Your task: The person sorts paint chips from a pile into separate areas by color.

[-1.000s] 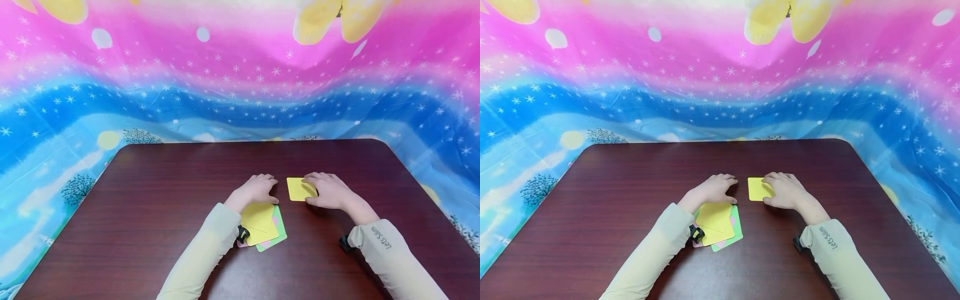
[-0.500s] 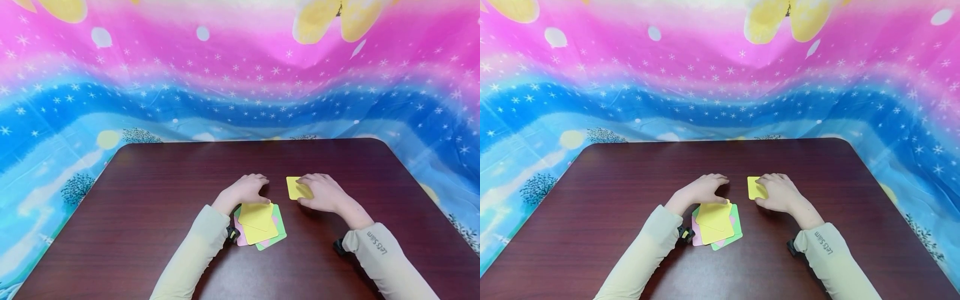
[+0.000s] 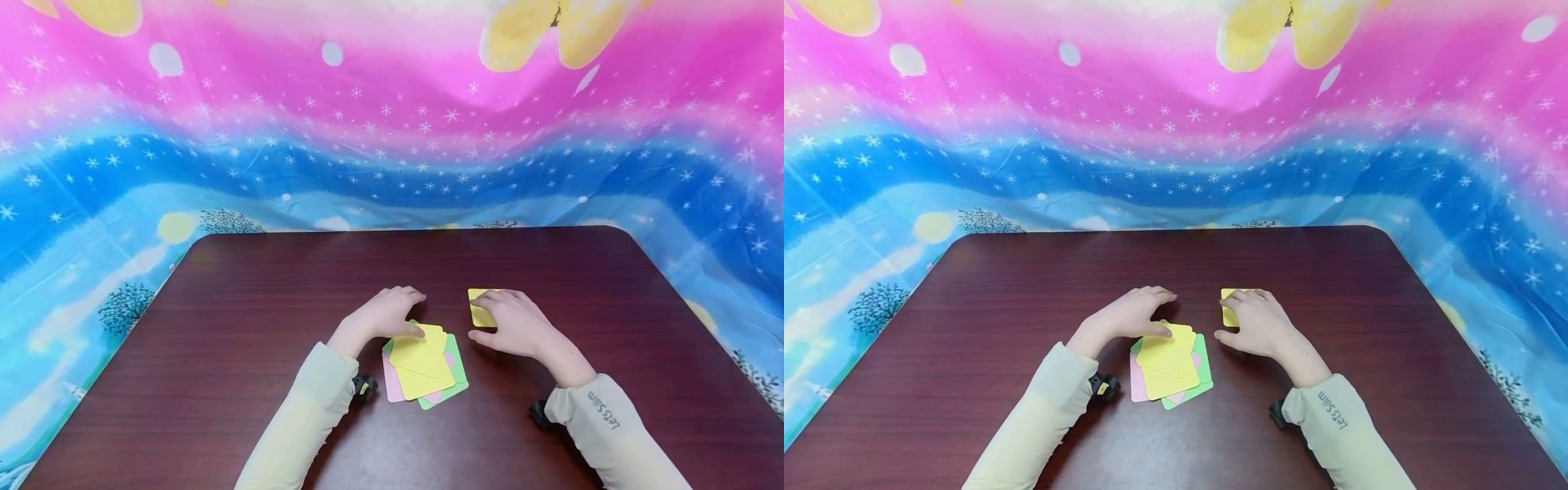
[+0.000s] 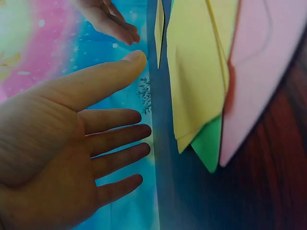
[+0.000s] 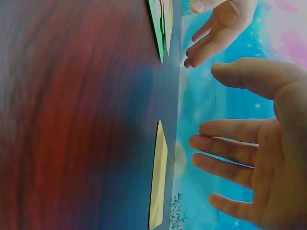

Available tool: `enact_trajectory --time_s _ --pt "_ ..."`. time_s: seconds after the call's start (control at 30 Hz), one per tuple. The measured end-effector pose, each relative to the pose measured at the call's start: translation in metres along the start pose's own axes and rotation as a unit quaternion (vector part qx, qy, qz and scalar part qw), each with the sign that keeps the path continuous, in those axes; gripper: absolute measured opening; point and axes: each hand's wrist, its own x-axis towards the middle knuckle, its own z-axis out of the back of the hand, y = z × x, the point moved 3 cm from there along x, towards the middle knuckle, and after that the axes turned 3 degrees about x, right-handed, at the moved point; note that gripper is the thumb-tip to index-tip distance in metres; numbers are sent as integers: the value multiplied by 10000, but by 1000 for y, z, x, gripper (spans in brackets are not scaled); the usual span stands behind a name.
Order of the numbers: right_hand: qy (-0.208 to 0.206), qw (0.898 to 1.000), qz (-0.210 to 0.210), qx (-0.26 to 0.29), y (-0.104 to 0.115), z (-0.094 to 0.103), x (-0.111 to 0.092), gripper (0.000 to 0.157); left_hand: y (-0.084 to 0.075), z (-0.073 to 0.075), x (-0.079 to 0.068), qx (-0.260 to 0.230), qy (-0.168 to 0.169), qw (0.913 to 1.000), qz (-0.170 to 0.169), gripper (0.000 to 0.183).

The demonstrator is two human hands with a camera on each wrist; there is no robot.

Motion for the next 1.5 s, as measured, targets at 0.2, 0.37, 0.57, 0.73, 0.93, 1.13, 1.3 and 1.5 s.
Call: enact_trajectory --time_s 0.2,0.37,0.57,0.73,0.93,1.13,1.3,1.5 --pt "-3 10000 -30 58 8 -2 0 58 4 0 -8 -252 -10 9997 -32 71" --pt "45 10000 -17 76 13 -4 -1 59 6 1 -14 -332 -2 9994 -77 71" --pt "66 9999 -11 131 19 -5 -3 61 5 0 -20 -291 -25 9995 -79 71" --pt "-9 9999 136 85 23 -8 -4 61 4 -3 -25 -316 28 9995 -10 73" --pt "9 9996 245 167 31 -9 -3 61 2 -3 -30 -255 88 9996 -50 73" --pt "28 9990 400 182 39 -10 -2 61 0 -4 -34 -279 105 9995 -95 71" --pt "48 9988 474 120 43 -13 -2 60 -2 -5 -36 -212 76 9996 -141 70" --pt "110 9984 560 51 48 -15 -2 60 -4 -5 -38 -117 48 9997 -227 68"
